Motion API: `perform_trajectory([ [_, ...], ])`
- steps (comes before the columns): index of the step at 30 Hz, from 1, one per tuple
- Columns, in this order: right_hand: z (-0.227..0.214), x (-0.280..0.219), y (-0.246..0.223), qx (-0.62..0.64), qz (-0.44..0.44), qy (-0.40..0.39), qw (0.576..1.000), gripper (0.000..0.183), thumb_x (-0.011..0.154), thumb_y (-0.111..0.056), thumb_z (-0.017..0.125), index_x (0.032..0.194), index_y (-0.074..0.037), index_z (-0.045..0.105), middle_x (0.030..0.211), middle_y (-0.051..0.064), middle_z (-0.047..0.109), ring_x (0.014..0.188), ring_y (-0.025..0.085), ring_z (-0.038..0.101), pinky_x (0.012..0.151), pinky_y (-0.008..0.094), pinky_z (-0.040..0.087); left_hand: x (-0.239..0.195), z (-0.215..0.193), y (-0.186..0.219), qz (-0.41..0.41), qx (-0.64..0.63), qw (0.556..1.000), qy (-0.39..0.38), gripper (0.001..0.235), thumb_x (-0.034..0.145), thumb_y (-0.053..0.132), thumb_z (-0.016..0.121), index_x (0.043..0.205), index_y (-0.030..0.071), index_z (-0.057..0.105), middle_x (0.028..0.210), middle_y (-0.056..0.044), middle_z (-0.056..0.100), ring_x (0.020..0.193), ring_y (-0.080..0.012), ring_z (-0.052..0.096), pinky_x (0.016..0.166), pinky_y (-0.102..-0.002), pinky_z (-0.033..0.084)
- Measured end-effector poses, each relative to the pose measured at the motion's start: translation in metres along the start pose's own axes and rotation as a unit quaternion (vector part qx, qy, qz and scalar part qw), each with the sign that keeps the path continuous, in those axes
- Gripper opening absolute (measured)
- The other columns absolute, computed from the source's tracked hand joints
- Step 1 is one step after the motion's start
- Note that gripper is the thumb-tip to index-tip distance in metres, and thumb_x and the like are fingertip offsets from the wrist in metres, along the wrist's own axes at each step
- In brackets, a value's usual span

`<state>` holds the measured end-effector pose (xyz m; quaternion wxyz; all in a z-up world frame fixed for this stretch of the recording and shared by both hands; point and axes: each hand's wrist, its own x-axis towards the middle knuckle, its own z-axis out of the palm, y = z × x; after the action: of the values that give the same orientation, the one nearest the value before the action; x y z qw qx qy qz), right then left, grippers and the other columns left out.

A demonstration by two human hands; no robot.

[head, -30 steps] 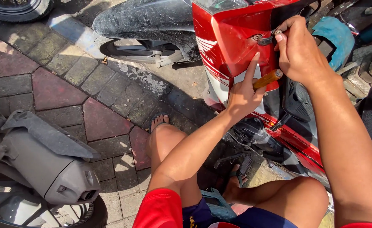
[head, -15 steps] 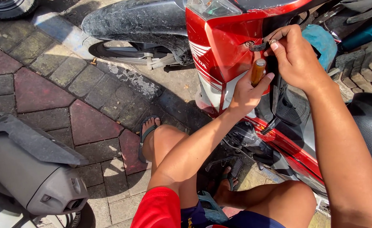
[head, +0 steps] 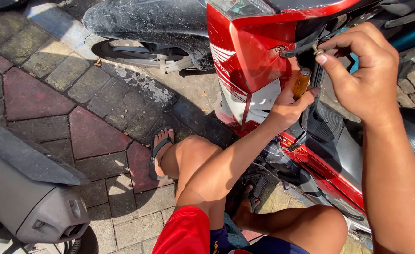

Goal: The person sits on a small stool and uses a screwdriver to loosen and remove a bolt from the side of a red motorcycle. They then move the stool to a different position and continue using the screwdriver to work on the motorcycle's body panel.

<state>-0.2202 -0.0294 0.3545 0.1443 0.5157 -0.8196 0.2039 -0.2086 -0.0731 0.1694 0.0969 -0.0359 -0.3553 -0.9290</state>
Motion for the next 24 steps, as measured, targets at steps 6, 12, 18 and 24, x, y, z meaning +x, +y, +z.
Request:
perform_trajectory([
  [6, 0.044, 0.011, -0.034, -0.246, -0.065, 0.001, 0.967, 0.011, 0.100, -0.007, 0.089, 0.100, -0.016, 0.083, 0.110, 0.009, 0.054, 0.103, 0.038, 0.046, 0.085, 0.046, 0.022, 0.006, -0.003, -0.016, 0.016, 0.028, 0.999, -0.004, 0.082, 0.094, 0.024, 0.058, 0.160, 0.023, 0.010, 0.152, -0.012, 0.036, 0.144, -0.0234, 0.033, 0.117, -0.037, 0.029],
  [12, 0.103, 0.022, -0.029, -0.233, 0.155, 0.189, 0.941, 0.018, 0.092, -0.028, 0.055, 0.090, -0.010, 0.058, 0.104, 0.010, 0.027, 0.095, 0.028, 0.028, 0.070, 0.043, 0.036, 0.013, -0.005, -0.010, 0.023, 0.059, 0.998, -0.017, 0.067, 0.092, 0.022, 0.056, 0.144, 0.021, 0.015, 0.135, -0.009, 0.036, 0.128, -0.0204, 0.032, 0.105, -0.035, 0.029],
  [18, 0.100, 0.030, -0.034, -0.308, 0.123, 0.181, 0.926, 0.018, 0.099, -0.032, 0.077, 0.085, -0.027, 0.085, 0.098, 0.009, 0.035, 0.085, 0.032, 0.031, 0.065, 0.042, 0.033, 0.014, -0.022, -0.011, 0.027, 0.089, 0.996, -0.013, 0.051, 0.091, 0.020, 0.055, 0.129, 0.020, 0.020, 0.117, -0.006, 0.036, 0.112, -0.0175, 0.032, 0.093, -0.034, 0.028],
  [24, 0.107, 0.033, -0.024, -0.357, 0.096, 0.146, 0.917, 0.006, 0.081, -0.017, 0.080, 0.076, -0.019, 0.079, 0.085, 0.003, 0.046, 0.090, 0.029, 0.037, 0.076, 0.046, 0.026, 0.002, -0.032, -0.006, 0.022, 0.117, 0.993, -0.005, 0.036, 0.089, 0.018, 0.053, 0.113, 0.019, 0.025, 0.099, -0.004, 0.035, 0.095, -0.0145, 0.031, 0.081, -0.032, 0.028],
])
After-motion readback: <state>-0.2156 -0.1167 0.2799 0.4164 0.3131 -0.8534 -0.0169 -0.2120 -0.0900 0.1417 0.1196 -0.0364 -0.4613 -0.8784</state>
